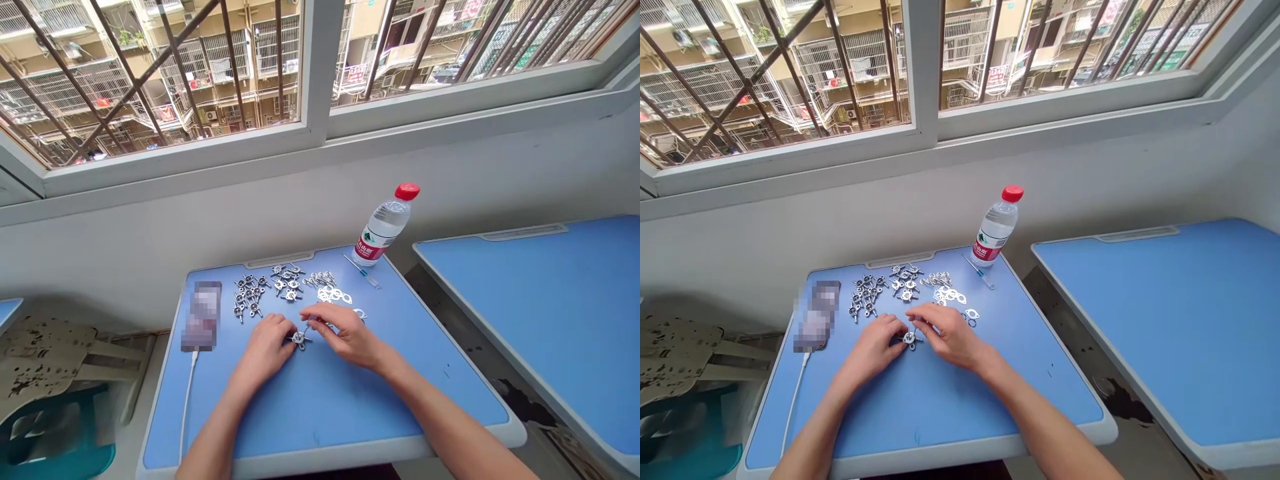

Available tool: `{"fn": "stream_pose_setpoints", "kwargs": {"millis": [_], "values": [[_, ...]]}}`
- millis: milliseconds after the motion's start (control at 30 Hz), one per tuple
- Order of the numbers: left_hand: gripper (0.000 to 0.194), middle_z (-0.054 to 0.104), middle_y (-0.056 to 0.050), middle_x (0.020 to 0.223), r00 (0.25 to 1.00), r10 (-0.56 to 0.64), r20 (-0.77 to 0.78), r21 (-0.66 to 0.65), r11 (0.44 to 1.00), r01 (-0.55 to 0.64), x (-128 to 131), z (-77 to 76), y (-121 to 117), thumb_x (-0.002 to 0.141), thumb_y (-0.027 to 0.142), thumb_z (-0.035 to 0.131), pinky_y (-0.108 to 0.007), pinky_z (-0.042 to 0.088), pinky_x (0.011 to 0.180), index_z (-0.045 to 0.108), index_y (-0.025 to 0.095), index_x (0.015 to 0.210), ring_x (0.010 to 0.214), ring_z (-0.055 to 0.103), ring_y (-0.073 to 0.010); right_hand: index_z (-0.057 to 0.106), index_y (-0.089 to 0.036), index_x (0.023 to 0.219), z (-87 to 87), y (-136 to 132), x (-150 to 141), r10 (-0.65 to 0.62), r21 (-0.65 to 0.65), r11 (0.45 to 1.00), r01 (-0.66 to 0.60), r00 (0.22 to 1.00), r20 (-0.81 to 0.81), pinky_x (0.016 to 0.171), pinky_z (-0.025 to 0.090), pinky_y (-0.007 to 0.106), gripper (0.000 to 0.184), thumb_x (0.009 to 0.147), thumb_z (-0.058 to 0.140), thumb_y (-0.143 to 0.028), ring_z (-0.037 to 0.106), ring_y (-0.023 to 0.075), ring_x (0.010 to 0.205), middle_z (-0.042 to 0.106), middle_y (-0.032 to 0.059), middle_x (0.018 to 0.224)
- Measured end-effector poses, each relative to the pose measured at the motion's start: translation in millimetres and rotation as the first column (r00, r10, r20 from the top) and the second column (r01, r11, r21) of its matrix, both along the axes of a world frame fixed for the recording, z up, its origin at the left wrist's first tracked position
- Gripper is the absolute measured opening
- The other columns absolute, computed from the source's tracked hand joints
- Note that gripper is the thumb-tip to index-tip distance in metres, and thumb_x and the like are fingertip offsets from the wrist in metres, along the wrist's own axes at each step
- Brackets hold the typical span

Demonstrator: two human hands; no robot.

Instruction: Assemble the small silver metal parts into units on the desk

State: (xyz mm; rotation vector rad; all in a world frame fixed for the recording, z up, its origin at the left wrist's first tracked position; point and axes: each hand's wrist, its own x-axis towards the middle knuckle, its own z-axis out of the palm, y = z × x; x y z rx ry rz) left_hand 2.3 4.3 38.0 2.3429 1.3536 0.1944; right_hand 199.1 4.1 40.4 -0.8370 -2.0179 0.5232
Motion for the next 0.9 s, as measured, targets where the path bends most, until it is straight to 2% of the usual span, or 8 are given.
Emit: {"fn": "stream_pose_setpoints", "kwargs": {"millis": [167, 533, 667, 767, 900], "values": [[0.013, 0.064, -0.001, 0.089, 1.0, 0.005, 0.021, -0.015, 1.0, -0.004, 0.3, -1.9, 0.7, 0.084, 0.01, 0.055, -0.029, 0.041, 0.075, 0.063, 0.02, 0.088, 0.088, 0.055, -0.0191, 0.064, -0.017, 0.107, -2.7, 0.8, -0.4, -0.002, 0.06, 0.998, 0.002, 1.0, 0.01, 0.068, 0.056, 0.03, 0.02, 0.094, 0.049, -0.013, 0.068, 0.0168, 0.077, 0.074, 0.0071, 0.088], [0.006, 0.062, -0.002, 0.088, 1.0, -0.012, -0.015, -0.041, 0.999, 0.011, 0.8, 5.0, -0.5, 0.087, 0.015, 0.058, -0.029, 0.04, 0.075, 0.061, 0.02, 0.088, 0.088, 0.054, -0.0193, 0.064, -0.02, 0.111, 1.8, -0.7, -5.0, 0.005, 0.116, 0.993, -0.008, 1.0, 0.026, 0.063, 0.057, 0.028, 0.025, 0.095, 0.045, -0.015, 0.07, 0.0171, 0.074, 0.074, 0.0056, 0.084], [0.003, 0.062, -0.002, 0.088, 1.0, -0.014, -0.008, -0.043, 0.999, 0.013, -0.5, 4.7, -0.1, 0.087, 0.018, 0.061, -0.029, 0.041, 0.076, 0.061, 0.02, 0.089, 0.088, 0.054, -0.0192, 0.065, -0.02, 0.112, 2.9, -1.3, -5.7, 0.012, 0.098, 0.995, -0.013, 1.0, 0.01, 0.063, 0.058, 0.028, 0.026, 0.095, 0.046, -0.015, 0.07, 0.0175, 0.074, 0.074, 0.0055, 0.084], [0.008, 0.062, -0.001, 0.087, 1.0, -0.004, 0.022, -0.05, 0.999, 0.005, -1.4, 3.8, -0.2, 0.084, 0.025, 0.065, -0.03, 0.041, 0.078, 0.061, 0.02, 0.087, 0.087, 0.055, -0.0193, 0.064, -0.02, 0.111, 3.9, -0.9, -4.7, 0.009, 0.082, 0.997, -0.009, 1.0, 0.001, 0.067, 0.059, 0.028, 0.025, 0.094, 0.047, -0.014, 0.07, 0.0175, 0.078, 0.074, 0.0058, 0.087], [0.007, 0.062, -0.001, 0.087, 0.999, -0.002, 0.048, -0.044, 0.999, 0.004, -1.9, 2.9, 0.6, 0.087, 0.027, 0.063, -0.029, 0.042, 0.077, 0.061, 0.02, 0.086, 0.086, 0.054, -0.0183, 0.064, -0.02, 0.112, 5.6, -0.6, -3.8, 0.017, 0.075, 0.997, -0.016, 1.0, 0.0, 0.066, 0.059, 0.028, 0.025, 0.094, 0.047, -0.015, 0.071, 0.0175, 0.077, 0.074, 0.0062, 0.087]]}}
